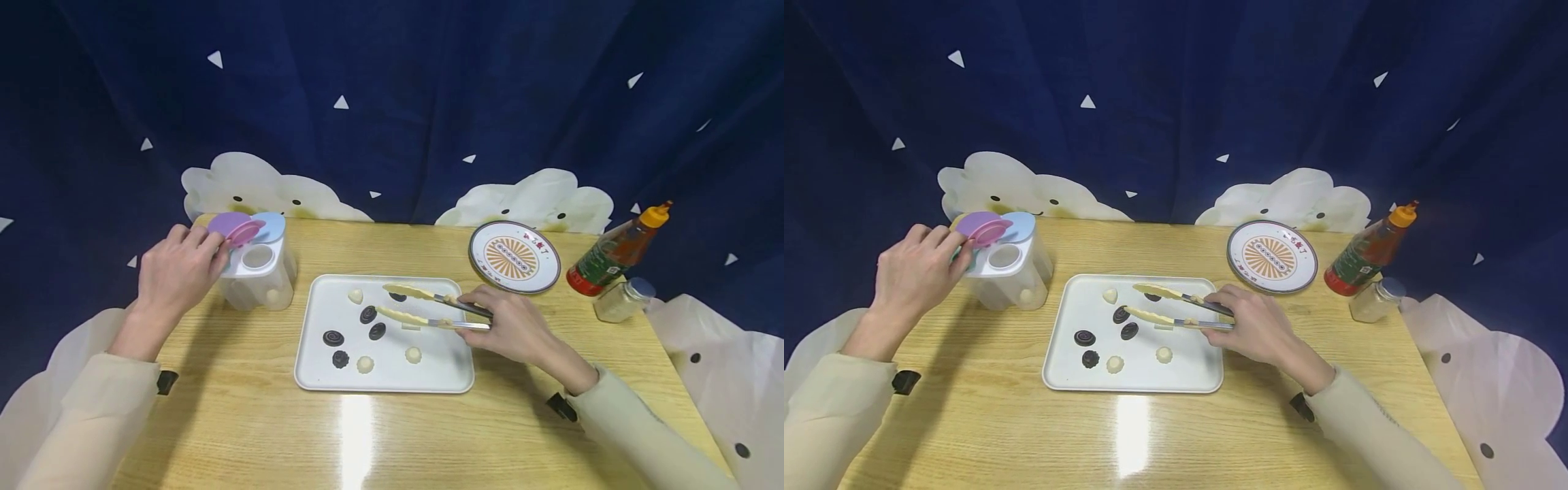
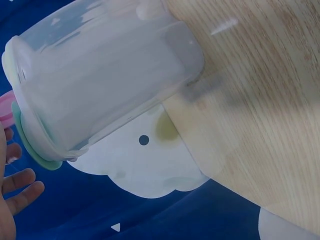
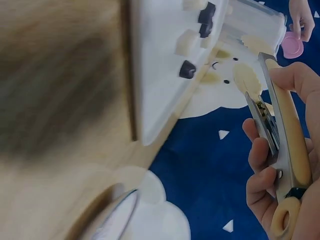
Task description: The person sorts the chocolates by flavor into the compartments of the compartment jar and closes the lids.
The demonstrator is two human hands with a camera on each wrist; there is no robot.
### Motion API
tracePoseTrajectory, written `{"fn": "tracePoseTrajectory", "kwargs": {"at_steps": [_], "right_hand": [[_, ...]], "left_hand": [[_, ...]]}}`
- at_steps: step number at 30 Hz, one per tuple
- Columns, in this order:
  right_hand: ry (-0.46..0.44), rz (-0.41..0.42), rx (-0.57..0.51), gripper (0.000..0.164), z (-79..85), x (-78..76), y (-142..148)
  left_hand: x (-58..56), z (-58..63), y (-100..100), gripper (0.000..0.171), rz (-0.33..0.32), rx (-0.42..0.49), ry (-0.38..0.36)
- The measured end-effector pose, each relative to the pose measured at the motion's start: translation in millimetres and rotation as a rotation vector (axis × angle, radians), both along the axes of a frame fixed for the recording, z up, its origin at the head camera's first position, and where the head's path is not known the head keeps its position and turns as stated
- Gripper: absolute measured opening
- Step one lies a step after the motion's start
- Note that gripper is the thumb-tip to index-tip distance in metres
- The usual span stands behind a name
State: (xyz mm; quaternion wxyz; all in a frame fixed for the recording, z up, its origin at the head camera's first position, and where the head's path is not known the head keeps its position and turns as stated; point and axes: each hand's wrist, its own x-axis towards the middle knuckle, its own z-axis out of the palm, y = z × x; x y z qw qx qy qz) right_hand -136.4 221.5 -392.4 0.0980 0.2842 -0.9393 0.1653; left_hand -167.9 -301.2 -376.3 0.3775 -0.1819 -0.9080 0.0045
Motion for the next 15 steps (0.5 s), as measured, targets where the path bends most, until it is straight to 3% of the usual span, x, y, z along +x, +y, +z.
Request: {"fn": "tracePoseTrajectory", "kwargs": {"at_steps": [15], "right_hand": [[-0.022,-0.036,0.058,0.043,-27.2,13.4,31]], "left_hand": [[0.4,0.8,1,0.028,0.004,0.008,-0.008]]}}
